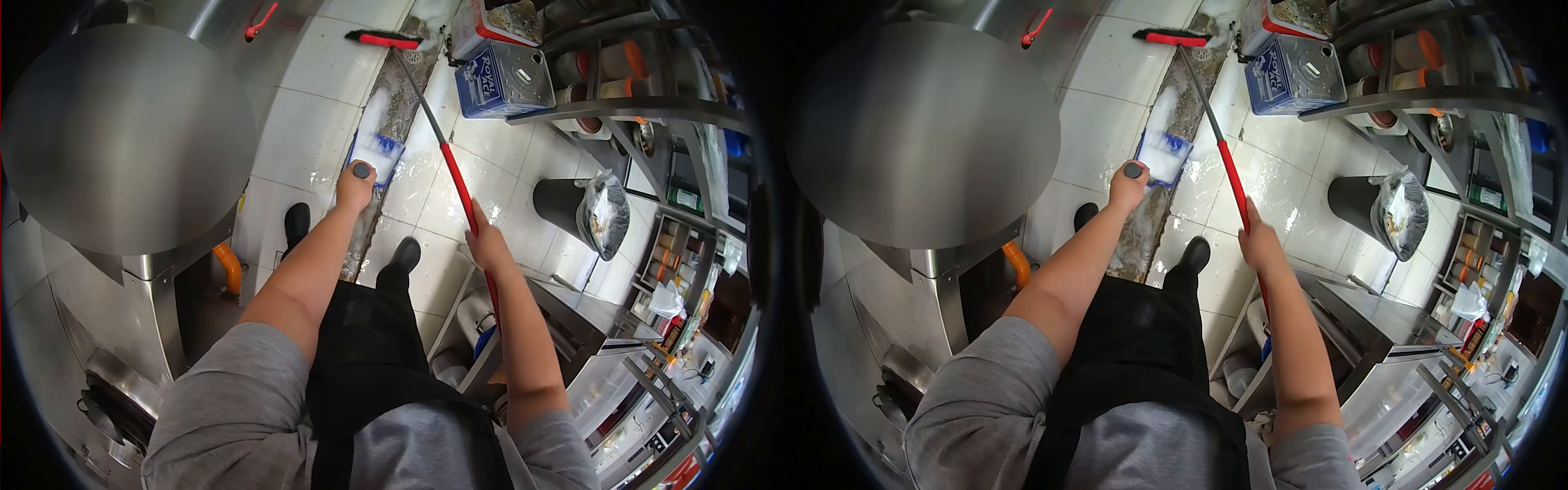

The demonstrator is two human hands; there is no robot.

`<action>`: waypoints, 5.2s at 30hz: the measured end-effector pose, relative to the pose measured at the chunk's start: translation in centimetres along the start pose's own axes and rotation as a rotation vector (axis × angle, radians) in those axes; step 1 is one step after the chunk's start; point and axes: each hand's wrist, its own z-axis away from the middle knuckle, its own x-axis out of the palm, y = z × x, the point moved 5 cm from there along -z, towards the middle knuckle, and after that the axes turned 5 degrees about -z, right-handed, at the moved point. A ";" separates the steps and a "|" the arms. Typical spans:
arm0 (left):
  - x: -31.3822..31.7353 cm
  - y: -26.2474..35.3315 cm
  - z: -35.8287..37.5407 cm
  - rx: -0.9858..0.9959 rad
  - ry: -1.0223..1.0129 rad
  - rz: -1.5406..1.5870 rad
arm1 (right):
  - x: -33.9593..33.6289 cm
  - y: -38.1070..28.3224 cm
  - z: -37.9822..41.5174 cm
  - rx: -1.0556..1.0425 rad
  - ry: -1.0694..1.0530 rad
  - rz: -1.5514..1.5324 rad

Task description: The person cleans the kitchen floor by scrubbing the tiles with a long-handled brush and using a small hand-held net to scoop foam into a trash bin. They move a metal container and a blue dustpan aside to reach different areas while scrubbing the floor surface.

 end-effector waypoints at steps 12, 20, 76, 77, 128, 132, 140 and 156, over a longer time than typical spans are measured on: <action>0.5 1.6 -0.5 -0.010 -0.011 -0.011 | 3.5 2.7 16.8 0.169 -0.137 -0.060; 2.2 0.4 -1.7 0.027 -0.021 0.017 | 3.8 1.6 24.0 0.260 -0.256 -0.091; 1.9 16.0 -6.4 0.198 -0.116 0.470 | 0.0 1.2 27.4 0.301 -0.398 -0.236; 2.3 17.0 -7.8 0.210 -0.130 0.459 | -0.1 1.4 26.4 0.303 -0.390 -0.255; -12.4 16.3 -4.8 0.170 -0.094 0.736 | -3.0 0.0 32.1 0.289 -0.282 -0.890; -16.6 20.5 0.1 0.207 -0.207 0.605 | -0.4 -0.5 33.0 0.338 -0.226 -1.113; -19.4 34.2 13.3 0.565 -0.541 0.201 | 10.4 3.7 31.3 0.287 0.026 -0.713; 23.1 42.4 36.1 1.933 -0.935 -0.804 | 8.7 16.9 33.2 0.409 -0.221 -0.523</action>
